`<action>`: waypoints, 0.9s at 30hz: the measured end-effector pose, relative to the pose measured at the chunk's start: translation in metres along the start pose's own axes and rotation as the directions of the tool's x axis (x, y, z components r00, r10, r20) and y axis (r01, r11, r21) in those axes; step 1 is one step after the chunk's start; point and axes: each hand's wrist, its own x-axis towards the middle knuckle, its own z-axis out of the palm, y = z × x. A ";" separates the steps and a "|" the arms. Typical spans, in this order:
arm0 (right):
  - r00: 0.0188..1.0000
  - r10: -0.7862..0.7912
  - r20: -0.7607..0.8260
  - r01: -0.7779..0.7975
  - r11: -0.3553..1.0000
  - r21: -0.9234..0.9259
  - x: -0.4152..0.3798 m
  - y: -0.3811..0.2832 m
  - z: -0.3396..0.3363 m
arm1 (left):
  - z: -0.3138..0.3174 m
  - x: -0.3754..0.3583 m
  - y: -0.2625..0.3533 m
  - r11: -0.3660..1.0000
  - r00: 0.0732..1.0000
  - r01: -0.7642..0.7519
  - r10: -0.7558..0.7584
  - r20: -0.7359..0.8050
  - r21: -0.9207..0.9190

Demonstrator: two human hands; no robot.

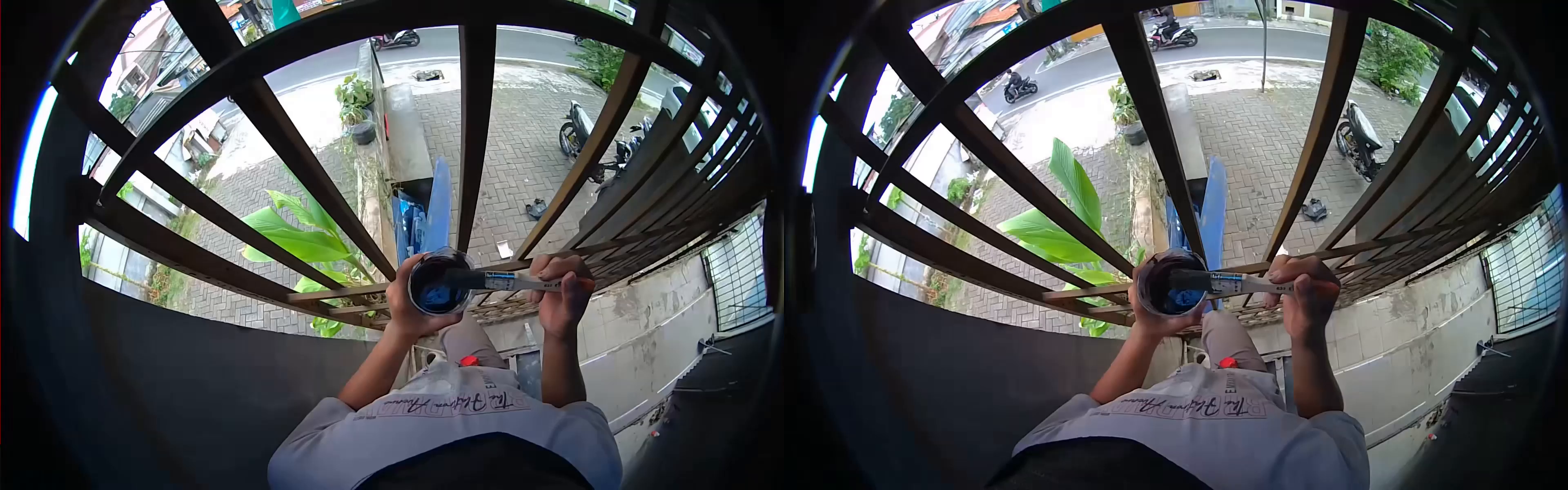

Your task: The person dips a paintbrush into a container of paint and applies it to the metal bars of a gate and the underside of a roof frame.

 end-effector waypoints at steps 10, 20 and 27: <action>0.989 0.107 -0.105 -0.117 0.989 -0.094 -0.005 -0.001 -0.002 | 0.002 -0.008 -0.005 1.000 1.000 -0.004 0.004 0.019 -0.001; 0.975 0.194 -0.108 -0.193 0.981 0.022 -0.003 -0.008 0.000 | 0.001 -0.007 -0.003 1.000 1.000 0.007 -0.006 0.006 -0.028; 0.968 0.236 -0.080 -0.224 0.966 0.129 -0.005 -0.002 -0.005 | 0.004 -0.006 0.000 0.998 1.000 0.007 -0.008 -0.007 -0.061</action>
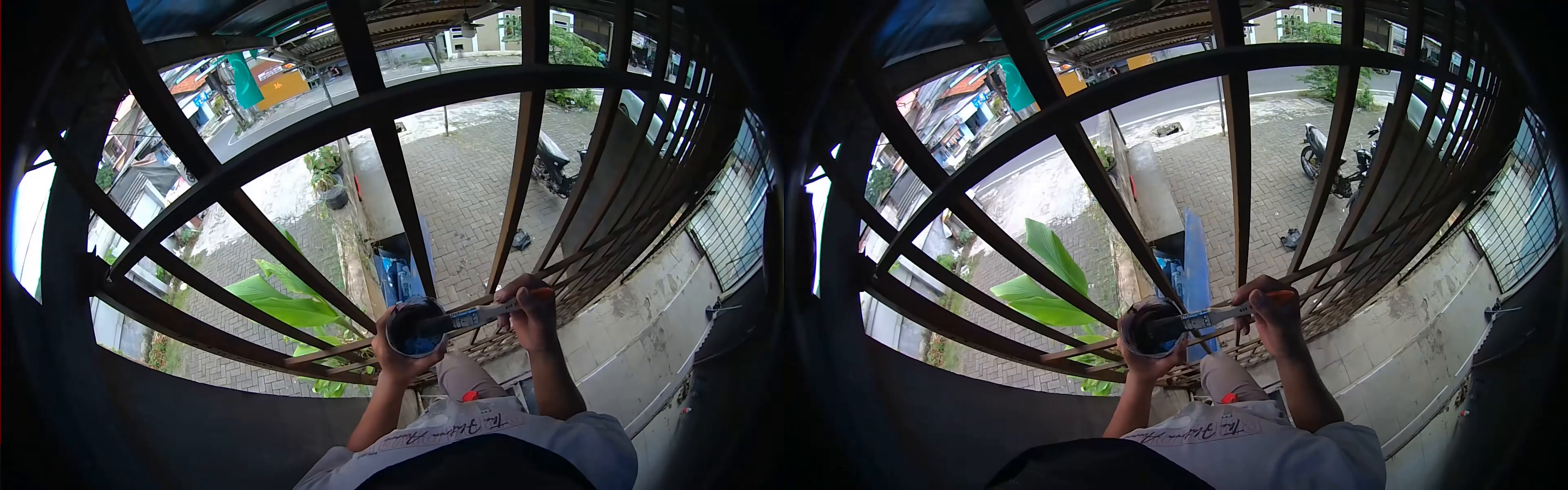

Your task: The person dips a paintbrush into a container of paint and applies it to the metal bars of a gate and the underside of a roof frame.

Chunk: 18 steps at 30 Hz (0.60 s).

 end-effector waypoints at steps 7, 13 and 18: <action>1.000 0.017 -0.018 -0.019 0.995 -0.095 -0.002 -0.004 0.000 | 0.000 0.001 0.003 0.999 1.000 0.011 -0.011 0.000 -0.036; 1.000 0.030 -0.003 -0.029 0.972 -0.232 -0.009 -0.005 -0.001 | 0.003 0.005 0.012 0.998 0.999 -0.021 0.019 -0.042 -0.053; 1.000 0.009 -0.013 -0.010 0.999 -0.045 -0.010 -0.005 0.000 | 0.000 0.001 0.003 0.999 0.999 0.001 0.001 0.038 -0.035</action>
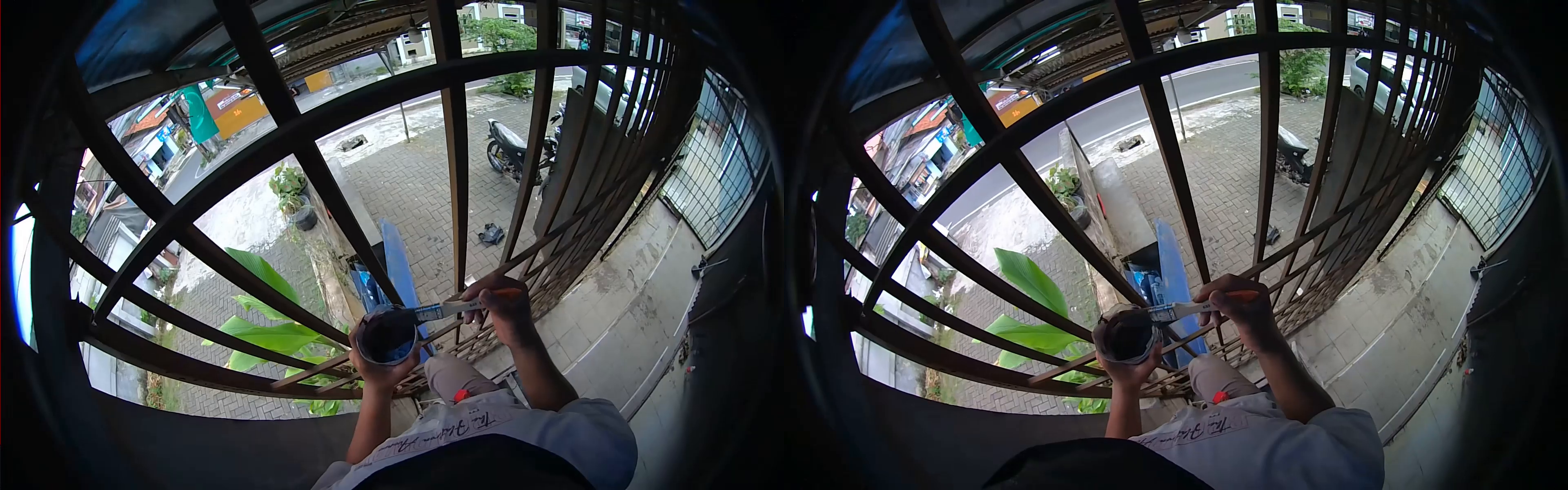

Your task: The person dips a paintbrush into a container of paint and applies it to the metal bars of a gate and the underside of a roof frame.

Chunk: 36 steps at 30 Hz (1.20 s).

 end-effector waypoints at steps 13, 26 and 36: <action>0.985 -0.052 -0.164 0.068 0.993 0.095 -0.001 0.003 0.010 | -0.003 -0.003 -0.001 0.997 0.999 0.038 -0.038 -0.001 -0.061; 0.990 -0.077 -0.122 0.087 0.993 0.078 -0.010 0.008 -0.003 | -0.003 -0.006 -0.009 0.998 0.999 0.030 -0.029 0.013 -0.053; 0.994 0.031 -0.102 -0.017 0.990 0.140 -0.017 0.011 0.005 | -0.004 0.000 -0.001 0.997 0.999 0.037 -0.034 0.038 -0.074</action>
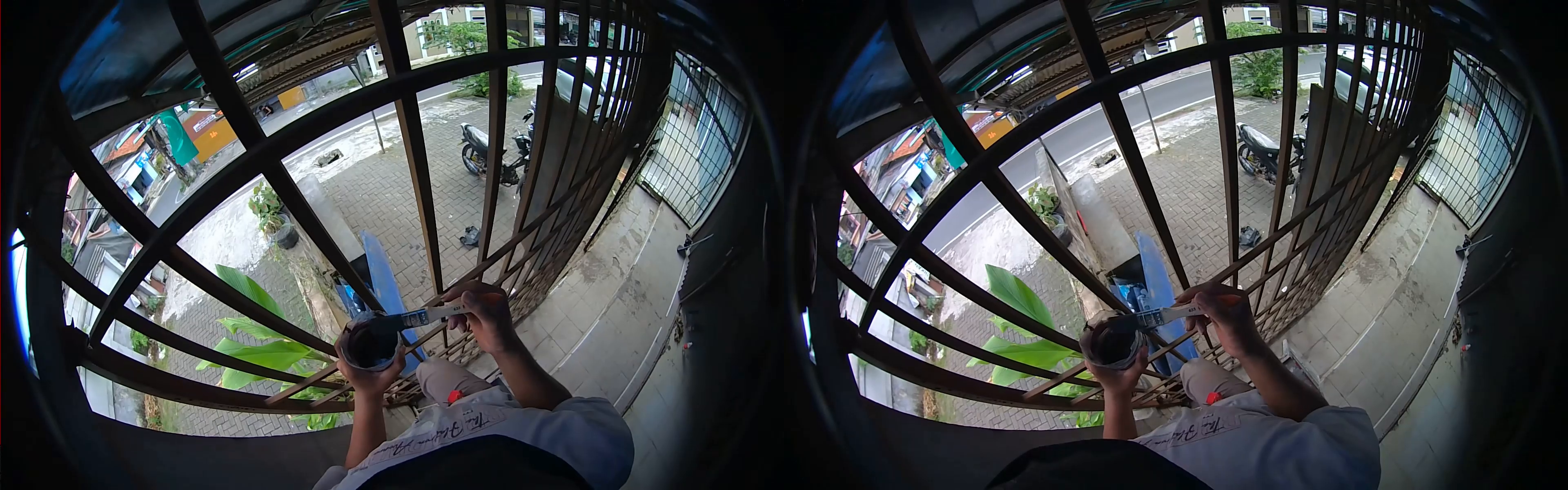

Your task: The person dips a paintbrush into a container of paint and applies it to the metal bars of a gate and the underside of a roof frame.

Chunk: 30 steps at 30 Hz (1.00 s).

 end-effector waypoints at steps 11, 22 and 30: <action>0.989 0.144 -0.022 -0.142 0.988 0.055 -0.008 0.014 0.007 | 0.000 0.002 0.000 0.999 1.000 -0.028 0.028 -0.012 0.045; 0.976 0.215 -0.034 -0.208 0.966 0.156 -0.007 0.024 0.002 | 0.001 0.002 0.001 0.998 0.999 -0.033 0.034 -0.024 0.045; 0.965 0.260 0.021 -0.251 0.905 0.344 -0.010 0.037 -0.008 | 0.003 0.001 -0.001 1.000 0.998 -0.016 0.017 -0.059 0.015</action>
